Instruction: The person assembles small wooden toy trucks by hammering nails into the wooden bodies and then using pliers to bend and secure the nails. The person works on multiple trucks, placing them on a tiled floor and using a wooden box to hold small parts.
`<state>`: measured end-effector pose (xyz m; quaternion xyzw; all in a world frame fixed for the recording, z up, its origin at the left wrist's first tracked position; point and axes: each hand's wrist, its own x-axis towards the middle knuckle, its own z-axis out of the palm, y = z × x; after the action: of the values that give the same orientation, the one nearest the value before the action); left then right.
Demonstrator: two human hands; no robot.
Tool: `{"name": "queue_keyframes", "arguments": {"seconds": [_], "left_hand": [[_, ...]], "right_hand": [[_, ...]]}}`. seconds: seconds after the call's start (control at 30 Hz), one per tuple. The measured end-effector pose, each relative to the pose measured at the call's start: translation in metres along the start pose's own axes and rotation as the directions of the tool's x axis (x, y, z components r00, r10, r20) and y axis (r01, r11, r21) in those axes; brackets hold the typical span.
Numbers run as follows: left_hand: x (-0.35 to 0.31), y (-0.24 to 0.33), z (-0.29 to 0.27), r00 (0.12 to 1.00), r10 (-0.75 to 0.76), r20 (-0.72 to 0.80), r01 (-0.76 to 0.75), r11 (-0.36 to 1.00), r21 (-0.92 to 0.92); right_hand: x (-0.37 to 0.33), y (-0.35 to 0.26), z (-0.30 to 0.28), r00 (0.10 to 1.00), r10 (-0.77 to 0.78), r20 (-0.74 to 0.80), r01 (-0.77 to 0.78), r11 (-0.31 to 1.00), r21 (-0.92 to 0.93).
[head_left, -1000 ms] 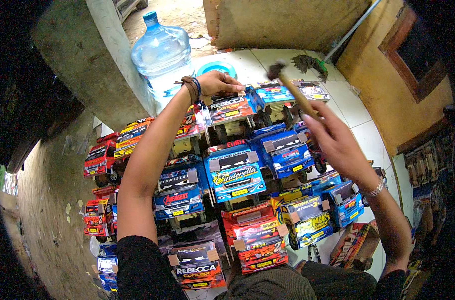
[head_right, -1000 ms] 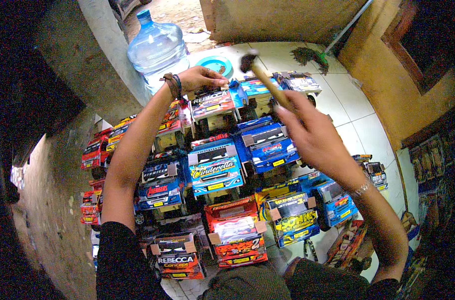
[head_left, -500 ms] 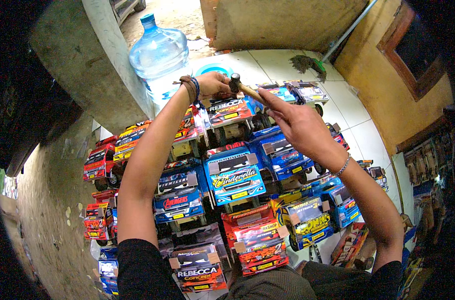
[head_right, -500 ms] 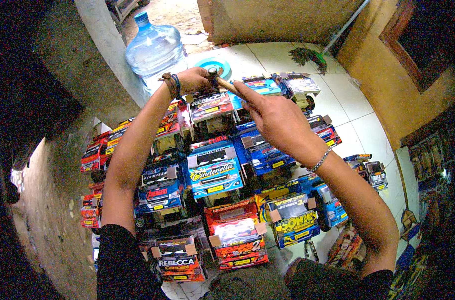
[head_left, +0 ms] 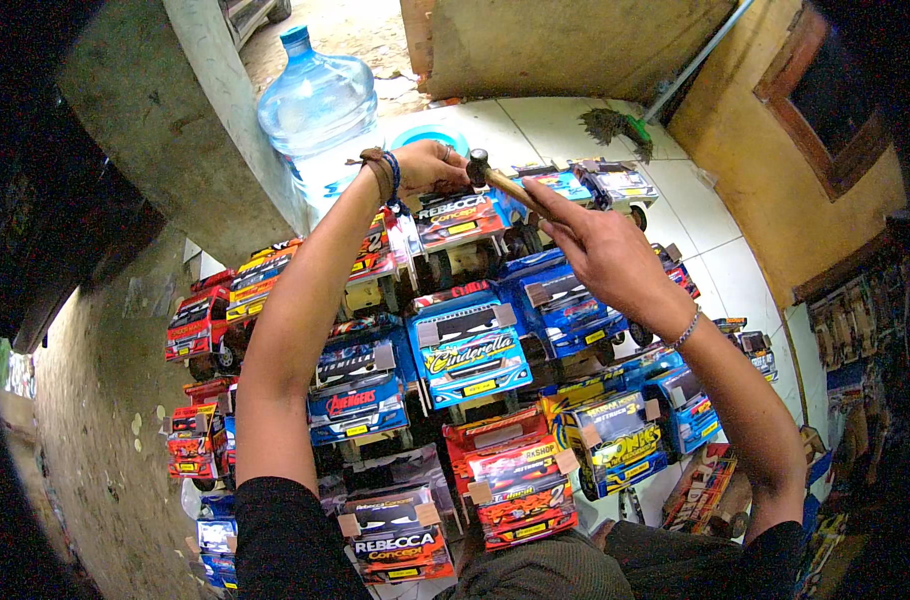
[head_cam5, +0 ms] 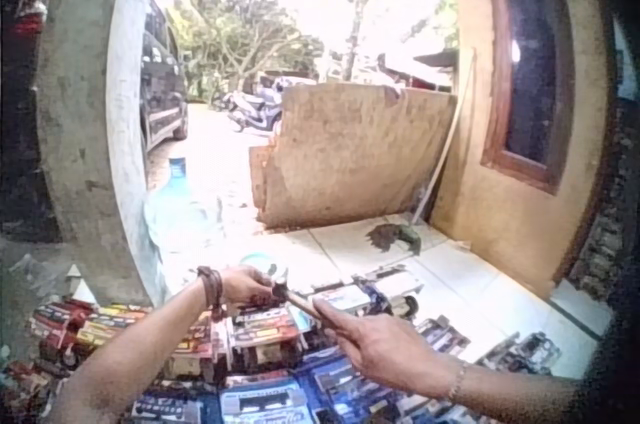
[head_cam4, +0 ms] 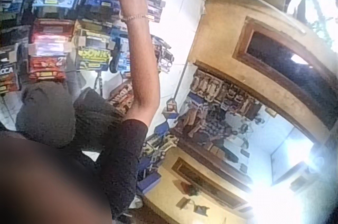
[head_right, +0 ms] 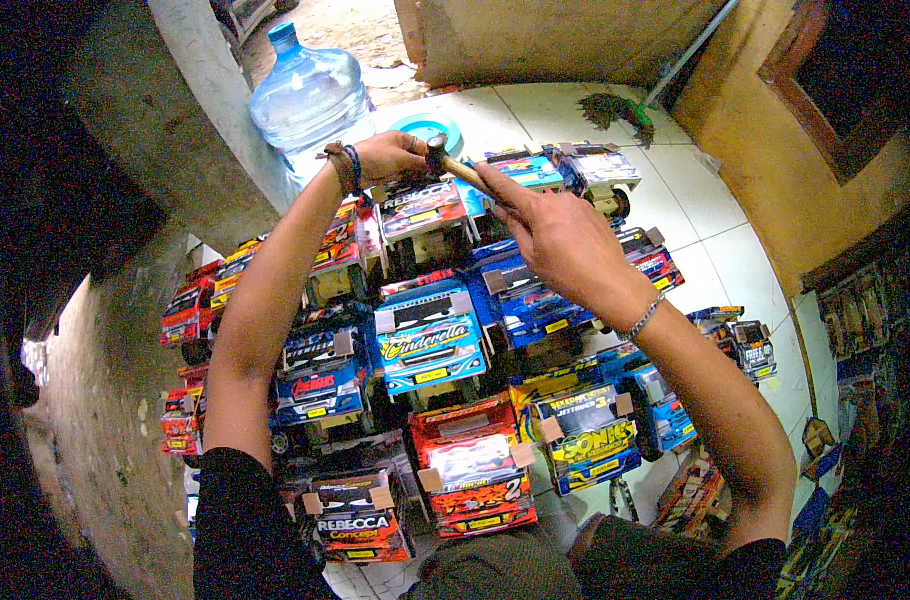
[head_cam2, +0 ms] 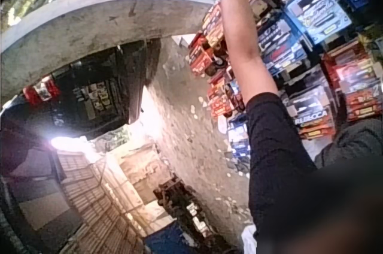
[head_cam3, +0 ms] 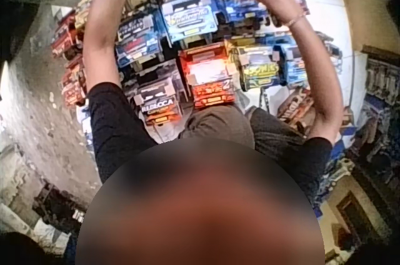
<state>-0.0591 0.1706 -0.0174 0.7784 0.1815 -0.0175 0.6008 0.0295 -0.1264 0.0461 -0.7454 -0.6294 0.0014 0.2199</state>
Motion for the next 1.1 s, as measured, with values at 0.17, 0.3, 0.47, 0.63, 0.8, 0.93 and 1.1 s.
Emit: {"name": "queue_keyframes", "arguments": {"seconds": [0.17, 0.3, 0.47, 0.63, 0.8, 0.93, 1.1], "left_hand": [[-0.001, 0.0, 0.0, 0.999, 0.006, -0.041, -0.002, 0.995, 0.096], [0.004, -0.007, -0.003, 0.999, 0.029, -0.041, -0.026, 0.997, 0.078], [0.013, -0.018, -0.009, 0.998, 0.045, -0.04, -0.038, 0.987, 0.155], [0.021, -0.023, -0.01, 1.0, 0.024, -0.019, -0.022, 0.995, 0.093], [0.019, -0.02, -0.01, 1.0, 0.028, -0.006, -0.027, 0.988, 0.153], [0.013, -0.014, -0.004, 1.0, 0.021, -0.011, -0.02, 0.996, 0.088], [0.009, -0.01, -0.006, 0.999, -0.024, -0.041, 0.033, 0.974, 0.224]], "right_hand": [[0.005, 0.001, 0.006, 0.999, 0.008, 0.031, -0.008, 1.0, 0.012], [0.007, 0.001, 0.011, 0.998, 0.025, 0.059, -0.024, 1.0, -0.012], [0.008, 0.001, 0.012, 0.998, 0.024, 0.065, -0.026, 0.999, 0.028], [0.008, 0.0, 0.016, 0.998, -0.01, 0.059, 0.009, 1.0, 0.014], [0.005, -0.003, 0.021, 1.0, -0.026, 0.004, 0.026, 0.999, -0.025], [0.001, -0.004, 0.022, 0.994, 0.005, 0.107, 0.007, 0.993, -0.118], [0.002, -0.005, 0.024, 1.0, -0.021, 0.006, 0.022, 0.997, -0.07]]}}
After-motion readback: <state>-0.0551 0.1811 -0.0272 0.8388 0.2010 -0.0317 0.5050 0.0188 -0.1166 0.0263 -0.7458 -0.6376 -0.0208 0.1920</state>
